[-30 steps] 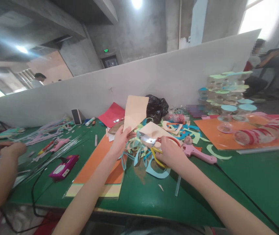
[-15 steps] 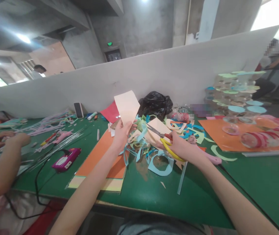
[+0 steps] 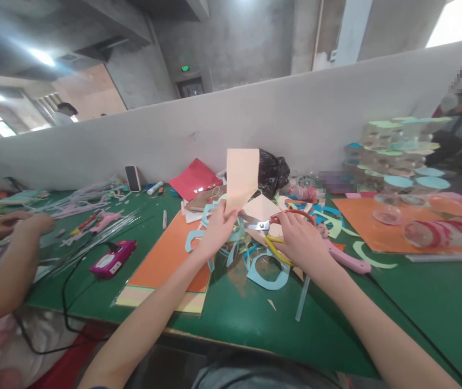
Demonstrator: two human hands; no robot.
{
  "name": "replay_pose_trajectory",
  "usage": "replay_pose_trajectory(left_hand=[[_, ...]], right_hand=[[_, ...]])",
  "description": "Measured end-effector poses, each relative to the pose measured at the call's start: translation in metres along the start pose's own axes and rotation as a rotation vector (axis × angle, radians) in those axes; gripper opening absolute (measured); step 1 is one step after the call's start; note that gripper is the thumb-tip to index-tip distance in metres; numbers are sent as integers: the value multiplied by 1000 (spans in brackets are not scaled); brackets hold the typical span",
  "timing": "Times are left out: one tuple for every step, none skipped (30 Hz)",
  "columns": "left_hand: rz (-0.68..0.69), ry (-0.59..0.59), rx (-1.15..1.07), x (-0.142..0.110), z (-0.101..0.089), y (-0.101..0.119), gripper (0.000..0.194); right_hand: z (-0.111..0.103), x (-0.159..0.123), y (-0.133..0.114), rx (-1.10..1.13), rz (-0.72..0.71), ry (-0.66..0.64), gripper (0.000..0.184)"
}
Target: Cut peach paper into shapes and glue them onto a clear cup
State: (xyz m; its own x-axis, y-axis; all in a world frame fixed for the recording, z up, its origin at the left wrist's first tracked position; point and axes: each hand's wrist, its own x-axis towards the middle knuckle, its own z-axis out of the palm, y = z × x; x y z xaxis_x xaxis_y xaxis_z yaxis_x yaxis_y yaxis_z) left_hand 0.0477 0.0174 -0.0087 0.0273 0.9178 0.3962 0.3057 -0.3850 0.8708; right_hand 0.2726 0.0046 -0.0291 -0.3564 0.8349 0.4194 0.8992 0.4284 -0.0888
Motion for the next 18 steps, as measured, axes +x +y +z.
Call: replay_pose_trajectory(left_hand=[[-8, -7, 9, -1, 0, -1, 17], [-6, -8, 18, -1, 0, -2, 17], [3, -6, 36, -1, -1, -3, 16], [15, -3, 62, -1, -1, -3, 16], [30, -2, 91, -1, -2, -2, 16], [48, -4, 119, -2, -3, -2, 15], [66, -17, 140, -2, -4, -1, 15], [84, -35, 155, -2, -4, -1, 15], [103, -61, 168, -2, -4, 0, 15], [125, -91, 187, -3, -5, 0, 14], [147, -126, 216, -3, -4, -1, 14], [168, -161, 250, -3, -4, -1, 13], [191, -193, 284, -4, -4, -2, 12], [217, -223, 315, -4, -4, -2, 11], [241, -249, 335, -4, -3, -3, 11], [263, -270, 344, -4, -3, -3, 11], [281, -284, 346, -4, -3, -4, 10], [295, -294, 345, -3, -4, -4, 10]], right_hand=[[1, 0, 1, -6, -7, 7, 35], [2, 0, 2, -10, -13, 9, 34], [3, 0, 2, -13, -16, 9, 34], [3, 0, 2, -14, -18, 6, 34], [3, 0, 2, -14, -18, 5, 34], [3, 1, 3, -14, -17, 8, 34], [3, 1, 3, -15, -16, 16, 33], [3, 1, 3, -17, -16, 27, 32], [3, 1, 4, -19, -18, 38, 31], [4, 1, 5, -21, -22, 47, 30], [4, 0, 6, -22, -24, 57, 30], [5, 0, 6, -21, -28, 64, 31], [5, 0, 6, -18, -27, 70, 32], [6, 1, 6, -14, -18, 72, 33], [7, 2, 6, -11, -3, 67, 33], [8, 3, 6, -10, 9, 52, 33], [8, 5, 5, -6, 19, 26, 33], [9, 6, 5, 3, 26, -3, 34]])
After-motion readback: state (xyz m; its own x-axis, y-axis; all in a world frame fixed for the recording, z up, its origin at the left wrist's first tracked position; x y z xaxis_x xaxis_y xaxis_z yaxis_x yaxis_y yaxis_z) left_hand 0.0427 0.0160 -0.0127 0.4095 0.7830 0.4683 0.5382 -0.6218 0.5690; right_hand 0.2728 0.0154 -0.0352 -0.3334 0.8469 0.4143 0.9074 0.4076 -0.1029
